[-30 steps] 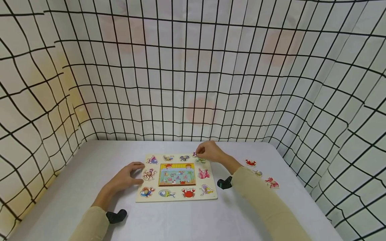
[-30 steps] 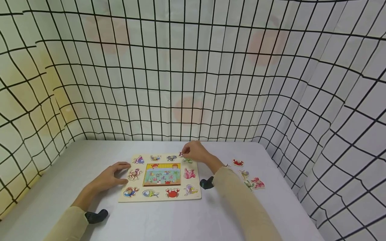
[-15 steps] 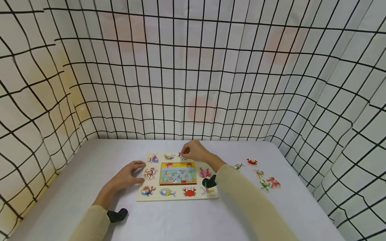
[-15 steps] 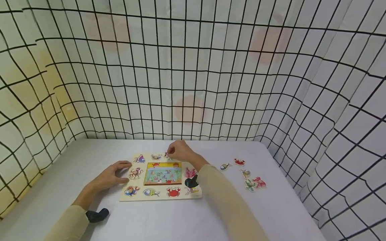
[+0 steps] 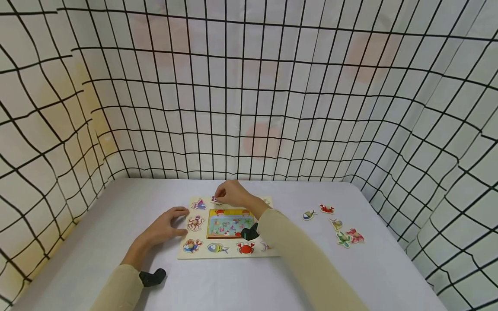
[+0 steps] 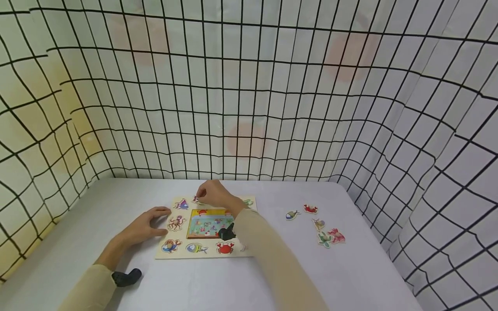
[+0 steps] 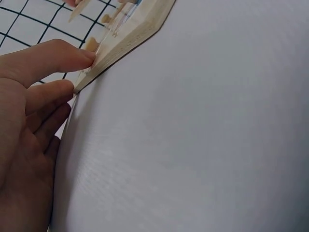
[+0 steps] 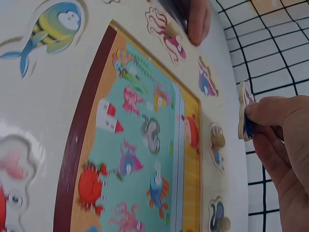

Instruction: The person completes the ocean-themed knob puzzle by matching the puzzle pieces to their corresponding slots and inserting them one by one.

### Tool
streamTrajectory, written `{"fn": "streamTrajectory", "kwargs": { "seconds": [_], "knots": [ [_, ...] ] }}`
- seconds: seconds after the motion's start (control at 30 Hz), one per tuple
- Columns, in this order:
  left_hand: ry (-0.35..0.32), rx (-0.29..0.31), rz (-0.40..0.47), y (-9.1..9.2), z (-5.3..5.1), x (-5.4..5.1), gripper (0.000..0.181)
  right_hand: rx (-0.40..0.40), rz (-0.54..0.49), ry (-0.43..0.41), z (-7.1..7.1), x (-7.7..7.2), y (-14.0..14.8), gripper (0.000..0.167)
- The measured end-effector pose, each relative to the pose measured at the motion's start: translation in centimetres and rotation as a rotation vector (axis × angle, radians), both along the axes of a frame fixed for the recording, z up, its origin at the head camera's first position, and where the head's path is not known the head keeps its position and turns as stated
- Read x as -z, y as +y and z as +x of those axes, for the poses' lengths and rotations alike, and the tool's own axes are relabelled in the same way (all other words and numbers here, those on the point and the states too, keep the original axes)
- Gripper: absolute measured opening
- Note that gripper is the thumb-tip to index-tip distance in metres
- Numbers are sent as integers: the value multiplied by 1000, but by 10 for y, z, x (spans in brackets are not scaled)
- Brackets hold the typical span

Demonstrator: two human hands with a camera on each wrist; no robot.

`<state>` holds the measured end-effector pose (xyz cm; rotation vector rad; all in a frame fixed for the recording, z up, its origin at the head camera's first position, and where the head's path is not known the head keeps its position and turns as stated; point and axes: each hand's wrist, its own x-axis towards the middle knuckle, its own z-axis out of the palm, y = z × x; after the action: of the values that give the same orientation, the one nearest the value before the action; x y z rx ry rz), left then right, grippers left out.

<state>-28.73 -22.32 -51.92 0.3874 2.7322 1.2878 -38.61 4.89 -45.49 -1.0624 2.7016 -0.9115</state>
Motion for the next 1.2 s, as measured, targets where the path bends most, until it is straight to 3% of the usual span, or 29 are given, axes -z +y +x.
{"fn": "streamTrajectory", "kwargs": {
  "seconds": [0.23, 0.53, 1.2],
  "knots": [
    [0, 2, -21, 1, 2, -1, 72, -21, 3, 37, -3, 11, -25, 8],
    [16, 8, -28, 1, 1, 0, 70, 17, 57, 24, 1, 18, -48, 8],
    [41, 26, 4, -2, 0, 2, 68, 72, 122, 39, 6, 33, -68, 9]
  ]
}}
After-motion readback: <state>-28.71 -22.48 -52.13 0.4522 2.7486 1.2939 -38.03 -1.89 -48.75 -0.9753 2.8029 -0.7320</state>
